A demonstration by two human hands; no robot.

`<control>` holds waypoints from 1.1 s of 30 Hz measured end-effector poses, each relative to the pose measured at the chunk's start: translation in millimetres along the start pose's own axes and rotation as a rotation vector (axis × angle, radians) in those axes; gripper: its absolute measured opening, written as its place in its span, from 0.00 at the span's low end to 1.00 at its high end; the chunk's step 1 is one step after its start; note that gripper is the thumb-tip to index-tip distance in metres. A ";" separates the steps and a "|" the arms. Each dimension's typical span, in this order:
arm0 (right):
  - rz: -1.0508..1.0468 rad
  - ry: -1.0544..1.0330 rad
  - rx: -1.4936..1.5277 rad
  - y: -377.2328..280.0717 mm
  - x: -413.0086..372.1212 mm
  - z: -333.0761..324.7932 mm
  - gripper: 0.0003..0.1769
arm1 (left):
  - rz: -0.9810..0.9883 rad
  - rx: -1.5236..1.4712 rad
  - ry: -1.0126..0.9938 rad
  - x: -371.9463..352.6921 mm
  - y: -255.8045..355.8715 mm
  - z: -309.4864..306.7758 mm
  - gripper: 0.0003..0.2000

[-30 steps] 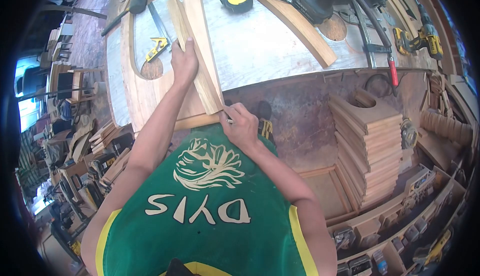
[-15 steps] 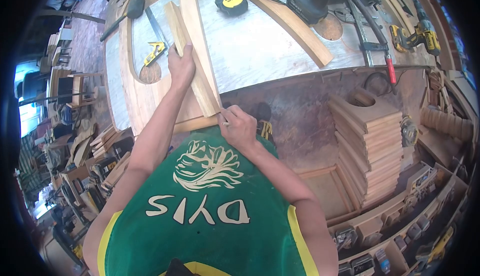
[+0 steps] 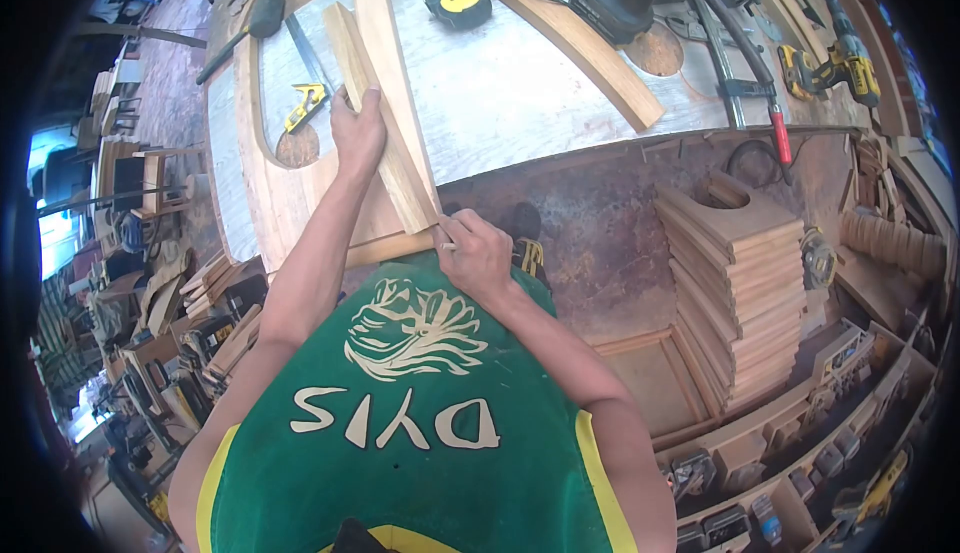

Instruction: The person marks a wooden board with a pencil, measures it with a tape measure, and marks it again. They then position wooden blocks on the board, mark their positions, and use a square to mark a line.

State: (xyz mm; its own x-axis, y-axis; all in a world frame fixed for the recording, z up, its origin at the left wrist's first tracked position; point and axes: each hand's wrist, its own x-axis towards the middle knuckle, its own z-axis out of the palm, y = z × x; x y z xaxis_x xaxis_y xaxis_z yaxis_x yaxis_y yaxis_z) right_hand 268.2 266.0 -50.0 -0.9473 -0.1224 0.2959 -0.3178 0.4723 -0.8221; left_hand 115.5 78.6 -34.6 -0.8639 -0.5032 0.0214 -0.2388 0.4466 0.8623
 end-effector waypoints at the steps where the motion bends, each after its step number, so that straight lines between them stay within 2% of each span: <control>1: 0.000 -0.004 0.001 -0.2 0.2 -0.5 0.07 | 0.005 -0.005 0.002 0.6 -1.2 0.5 0.34; 19: 0.024 -0.017 0.016 1.1 0.9 -0.2 0.06 | -0.022 0.024 -0.018 -0.4 4.5 -0.9 0.33; 25: 0.014 -0.173 0.203 13.9 18.0 -19.1 0.02 | -0.034 0.038 0.052 0.1 -0.7 3.7 0.31; 28: 0.141 -0.190 0.242 -3.7 55.2 -45.5 0.11 | -0.025 0.078 0.075 1.7 -9.5 4.5 0.29; 31: -0.155 0.160 0.318 2.5 100.7 -42.8 0.32 | -0.016 0.105 0.079 2.5 -7.8 6.0 0.28; 33: -0.010 0.125 0.345 -4.3 123.6 -43.7 0.34 | -0.015 0.114 0.079 1.1 -7.3 5.1 0.28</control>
State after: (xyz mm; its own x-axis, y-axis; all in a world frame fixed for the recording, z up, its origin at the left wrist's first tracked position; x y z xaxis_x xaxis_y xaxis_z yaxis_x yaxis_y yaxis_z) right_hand 154.2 287.1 11.3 -0.9389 -0.0082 0.3442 -0.3416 0.1464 -0.9284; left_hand 114.1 78.6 -43.5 -0.8232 -0.5654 0.0527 -0.3043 0.5175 0.7998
